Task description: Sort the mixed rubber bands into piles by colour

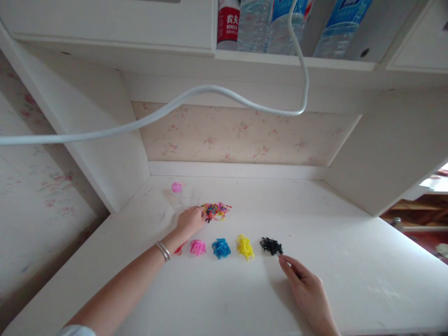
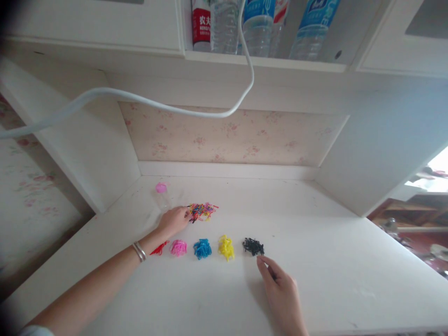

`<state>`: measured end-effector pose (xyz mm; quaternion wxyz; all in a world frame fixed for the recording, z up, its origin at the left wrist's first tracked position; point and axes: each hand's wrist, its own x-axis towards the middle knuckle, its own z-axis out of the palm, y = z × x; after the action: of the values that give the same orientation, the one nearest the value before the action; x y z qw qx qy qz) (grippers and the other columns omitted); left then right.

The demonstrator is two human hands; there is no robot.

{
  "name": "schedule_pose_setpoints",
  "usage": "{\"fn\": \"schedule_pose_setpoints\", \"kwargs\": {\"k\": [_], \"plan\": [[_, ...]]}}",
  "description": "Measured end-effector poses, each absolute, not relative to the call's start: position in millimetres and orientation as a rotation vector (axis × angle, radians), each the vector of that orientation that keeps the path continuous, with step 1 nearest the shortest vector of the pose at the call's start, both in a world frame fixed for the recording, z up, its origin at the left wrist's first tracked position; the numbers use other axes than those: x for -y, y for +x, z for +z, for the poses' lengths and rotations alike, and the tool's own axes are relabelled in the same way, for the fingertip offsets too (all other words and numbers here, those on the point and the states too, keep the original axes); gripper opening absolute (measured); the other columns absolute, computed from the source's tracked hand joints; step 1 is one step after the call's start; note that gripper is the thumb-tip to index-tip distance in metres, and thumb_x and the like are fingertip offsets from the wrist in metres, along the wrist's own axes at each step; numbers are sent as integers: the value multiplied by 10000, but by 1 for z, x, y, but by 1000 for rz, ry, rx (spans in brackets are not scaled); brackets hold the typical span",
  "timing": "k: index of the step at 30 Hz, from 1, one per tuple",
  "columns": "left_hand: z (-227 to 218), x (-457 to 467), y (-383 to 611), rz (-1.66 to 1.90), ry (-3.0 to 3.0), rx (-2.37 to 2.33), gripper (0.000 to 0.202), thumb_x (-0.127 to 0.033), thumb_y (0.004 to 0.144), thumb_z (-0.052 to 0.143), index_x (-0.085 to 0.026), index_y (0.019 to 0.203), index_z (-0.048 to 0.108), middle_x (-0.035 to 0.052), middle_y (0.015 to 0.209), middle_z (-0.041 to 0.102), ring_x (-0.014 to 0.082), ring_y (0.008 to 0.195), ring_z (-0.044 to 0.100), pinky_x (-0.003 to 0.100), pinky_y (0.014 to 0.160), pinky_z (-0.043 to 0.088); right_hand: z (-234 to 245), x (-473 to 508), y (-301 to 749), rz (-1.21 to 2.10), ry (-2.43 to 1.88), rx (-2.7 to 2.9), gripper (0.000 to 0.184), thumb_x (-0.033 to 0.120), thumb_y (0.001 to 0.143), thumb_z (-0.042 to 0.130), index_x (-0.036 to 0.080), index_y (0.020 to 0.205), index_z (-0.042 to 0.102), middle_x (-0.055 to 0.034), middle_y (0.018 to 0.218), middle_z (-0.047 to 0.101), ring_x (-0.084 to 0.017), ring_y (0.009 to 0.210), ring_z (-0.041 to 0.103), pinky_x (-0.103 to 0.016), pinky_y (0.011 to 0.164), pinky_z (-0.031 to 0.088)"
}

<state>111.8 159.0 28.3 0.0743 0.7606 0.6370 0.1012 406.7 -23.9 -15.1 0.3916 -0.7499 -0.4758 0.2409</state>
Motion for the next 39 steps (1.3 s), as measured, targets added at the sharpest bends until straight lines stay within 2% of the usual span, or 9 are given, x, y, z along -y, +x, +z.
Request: {"fn": "schedule_pose_setpoints", "kwargs": {"k": [7, 15, 20, 24, 34, 39], "plan": [[26, -163, 114, 268, 2315, -1923, 281, -332, 868, 427, -200, 909, 670, 102, 930, 696, 210, 863, 642, 275, 723, 435, -17, 25, 409, 657, -1889, 1212, 495, 586, 786, 490, 178, 988, 686, -25, 750, 677, -165, 684, 586, -200, 535, 402], [31, -160, 114, 332, 2323, -1895, 290, -316, 904, 379, -184, 971, 629, 89, 981, 672, 183, 910, 614, 261, 776, 419, -17, 24, 408, 643, -1841, 1209, 494, 586, 780, 496, 178, 971, 699, -11, 644, 647, -147, 566, 546, -207, 507, 402], [43, -144, 124, 351, 2418, -1691, 289, -314, 906, 368, -216, 935, 638, 52, 972, 676, 169, 879, 618, 259, 767, 420, -15, 24, 406, 636, -1832, 1216, 464, 558, 786, 501, 178, 967, 696, 4, 614, 616, -138, 553, 510, -209, 493, 376], [46, -123, 148, 344, 2508, -1461, 253, -333, 878, 418, -247, 922, 652, 21, 987, 685, 169, 896, 618, 264, 787, 424, -14, 23, 406, 635, -1834, 1223, 464, 554, 797, 492, 174, 978, 687, -8, 675, 635, -143, 585, 520, -214, 512, 378], [29, -106, 192, 236, 2553, -1332, 238, -274, 792, 488, -203, 779, 715, 89, 817, 716, 209, 778, 653, 306, 704, 470, -13, 25, 406, 657, -1832, 1224, 477, 561, 808, 480, 168, 992, 677, -24, 698, 642, -158, 633, 542, -220, 547, 390], [39, -107, 190, 270, 2543, -1317, 261, -295, 805, 480, -204, 739, 715, 68, 789, 717, 196, 772, 653, 286, 701, 462, -15, 25, 407, 666, -1823, 1217, 475, 564, 795, 497, 162, 963, 689, -7, 641, 619, -142, 582, 508, -220, 526, 371]]}}
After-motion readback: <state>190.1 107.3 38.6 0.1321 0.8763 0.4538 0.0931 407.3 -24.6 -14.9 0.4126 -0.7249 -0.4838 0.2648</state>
